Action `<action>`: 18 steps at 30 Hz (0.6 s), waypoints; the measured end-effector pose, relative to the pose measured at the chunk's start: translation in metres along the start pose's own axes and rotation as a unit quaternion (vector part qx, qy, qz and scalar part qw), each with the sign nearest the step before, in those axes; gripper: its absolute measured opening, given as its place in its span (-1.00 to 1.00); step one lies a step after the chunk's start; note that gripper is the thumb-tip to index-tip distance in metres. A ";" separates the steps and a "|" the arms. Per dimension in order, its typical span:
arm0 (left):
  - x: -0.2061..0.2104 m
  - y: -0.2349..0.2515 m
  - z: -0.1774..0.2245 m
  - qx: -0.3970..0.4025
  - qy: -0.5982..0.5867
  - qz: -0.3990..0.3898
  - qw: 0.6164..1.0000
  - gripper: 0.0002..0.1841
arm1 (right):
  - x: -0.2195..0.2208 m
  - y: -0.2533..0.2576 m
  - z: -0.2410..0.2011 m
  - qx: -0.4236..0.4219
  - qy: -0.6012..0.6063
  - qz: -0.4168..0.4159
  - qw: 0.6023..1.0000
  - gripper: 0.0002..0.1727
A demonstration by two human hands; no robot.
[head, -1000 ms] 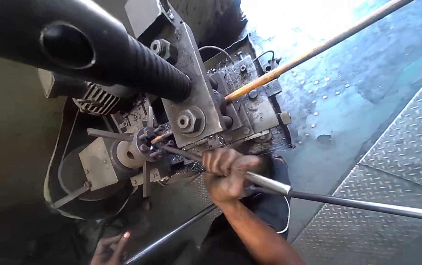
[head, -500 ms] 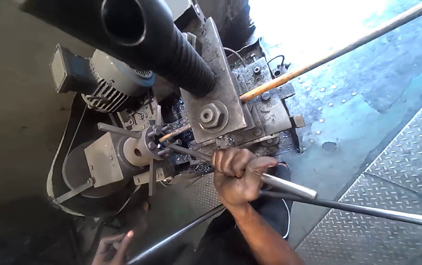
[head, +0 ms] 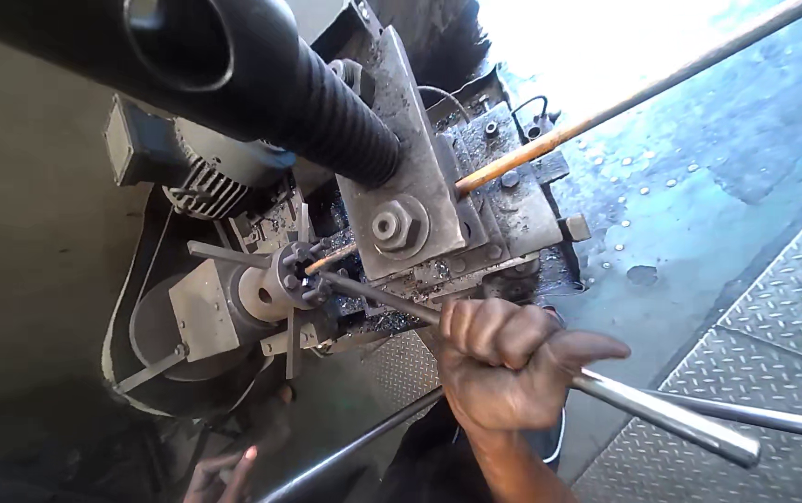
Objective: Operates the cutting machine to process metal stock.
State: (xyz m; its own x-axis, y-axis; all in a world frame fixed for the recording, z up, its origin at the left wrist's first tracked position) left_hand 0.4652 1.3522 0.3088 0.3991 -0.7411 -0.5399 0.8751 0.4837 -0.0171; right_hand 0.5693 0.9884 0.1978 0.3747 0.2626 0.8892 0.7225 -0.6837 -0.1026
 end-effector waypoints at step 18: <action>-0.002 0.005 -0.005 0.000 0.012 -0.006 1.000 -0.80 | -0.007 -0.009 0.042 0.012 0.018 0.016 1.000 -0.33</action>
State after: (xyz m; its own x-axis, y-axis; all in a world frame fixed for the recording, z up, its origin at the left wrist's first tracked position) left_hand 0.4673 1.3587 0.3053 0.3823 -0.7347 -0.5605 0.8797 0.4750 -0.0226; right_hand 0.5848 1.0219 0.1739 0.3776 0.2157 0.9005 0.7240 -0.6750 -0.1420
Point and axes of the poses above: each hand's wrist, its own y-axis towards the middle knuckle, its own x-axis out of the palm, z = x × y, the point moved 7 cm from there along y, towards the middle knuckle, and after that the axes turned 9 degrees about -y, right-handed, at the moved point
